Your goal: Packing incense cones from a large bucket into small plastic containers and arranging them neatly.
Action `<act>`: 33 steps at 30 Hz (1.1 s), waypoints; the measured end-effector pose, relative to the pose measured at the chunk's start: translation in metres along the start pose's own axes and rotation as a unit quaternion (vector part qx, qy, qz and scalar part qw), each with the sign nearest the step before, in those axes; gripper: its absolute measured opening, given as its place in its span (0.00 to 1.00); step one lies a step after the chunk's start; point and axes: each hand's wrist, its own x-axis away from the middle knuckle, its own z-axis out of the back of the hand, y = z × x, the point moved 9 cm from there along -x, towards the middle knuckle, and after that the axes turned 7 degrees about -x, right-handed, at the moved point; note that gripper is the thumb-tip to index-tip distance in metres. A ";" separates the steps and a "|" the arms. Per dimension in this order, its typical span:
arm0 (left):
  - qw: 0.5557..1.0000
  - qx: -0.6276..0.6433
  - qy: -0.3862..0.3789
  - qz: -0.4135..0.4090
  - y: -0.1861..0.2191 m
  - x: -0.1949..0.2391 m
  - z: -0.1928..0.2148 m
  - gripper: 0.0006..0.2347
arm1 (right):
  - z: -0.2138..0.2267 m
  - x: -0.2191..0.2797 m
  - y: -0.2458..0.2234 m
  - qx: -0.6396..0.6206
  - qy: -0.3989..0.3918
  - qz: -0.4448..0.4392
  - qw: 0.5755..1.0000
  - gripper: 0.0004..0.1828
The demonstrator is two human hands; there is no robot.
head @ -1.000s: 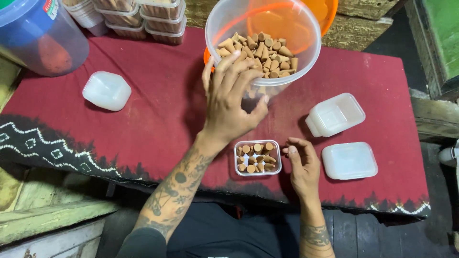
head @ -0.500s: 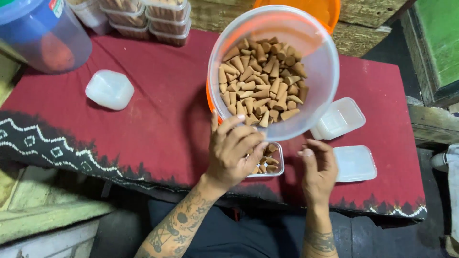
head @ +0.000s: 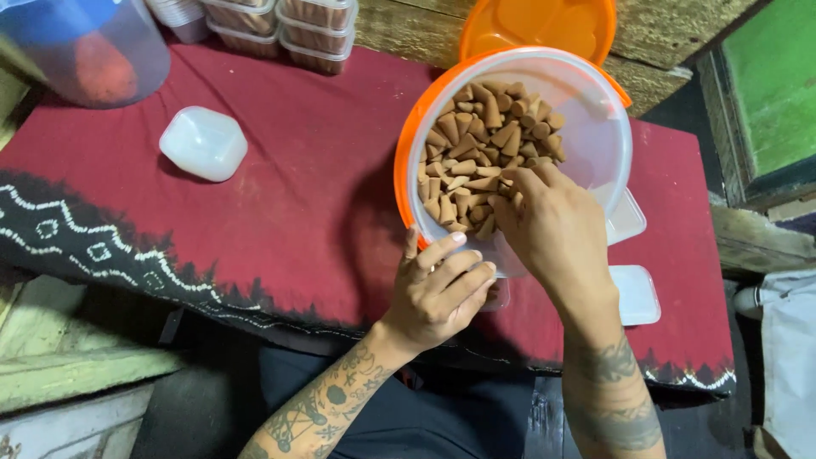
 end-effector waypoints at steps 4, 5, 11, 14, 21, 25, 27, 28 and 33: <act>1.000 -0.003 0.014 0.011 -0.003 -0.005 0.004 0.02 | -0.021 -0.004 0.014 0.025 -0.069 -0.057 0.996 0.14; 1.000 -0.001 0.018 0.014 -0.004 -0.005 0.005 0.02 | -0.024 -0.003 0.017 0.036 -0.072 -0.067 0.995 0.13; 1.000 -0.016 0.011 0.004 0.003 0.000 0.004 0.02 | -0.036 -0.005 0.018 0.057 -0.073 -0.054 0.994 0.10; 1.000 -0.010 0.014 -0.009 0.005 -0.002 0.002 0.01 | -0.024 -0.004 0.020 0.016 -0.048 -0.037 0.998 0.12; 0.993 0.059 -0.096 -0.025 -0.019 -0.022 -0.004 0.03 | 0.077 0.022 -0.016 -0.195 -0.010 -0.065 0.979 0.11; 0.989 0.091 -0.115 0.021 -0.044 -0.042 -0.014 0.04 | 0.083 0.062 -0.002 -0.267 0.021 -0.164 0.949 0.13; 0.988 0.096 -0.120 0.032 -0.053 -0.048 -0.021 0.05 | 0.067 0.076 0.006 -0.318 0.013 -0.186 0.930 0.14; 0.987 0.096 -0.120 0.042 -0.058 -0.049 -0.025 0.07 | 0.052 0.084 0.011 -0.284 -0.025 -0.209 0.935 0.13; 0.985 0.086 -0.141 0.047 -0.063 -0.052 -0.041 0.10 | -0.001 0.107 0.018 -0.251 -0.135 -0.234 0.929 0.14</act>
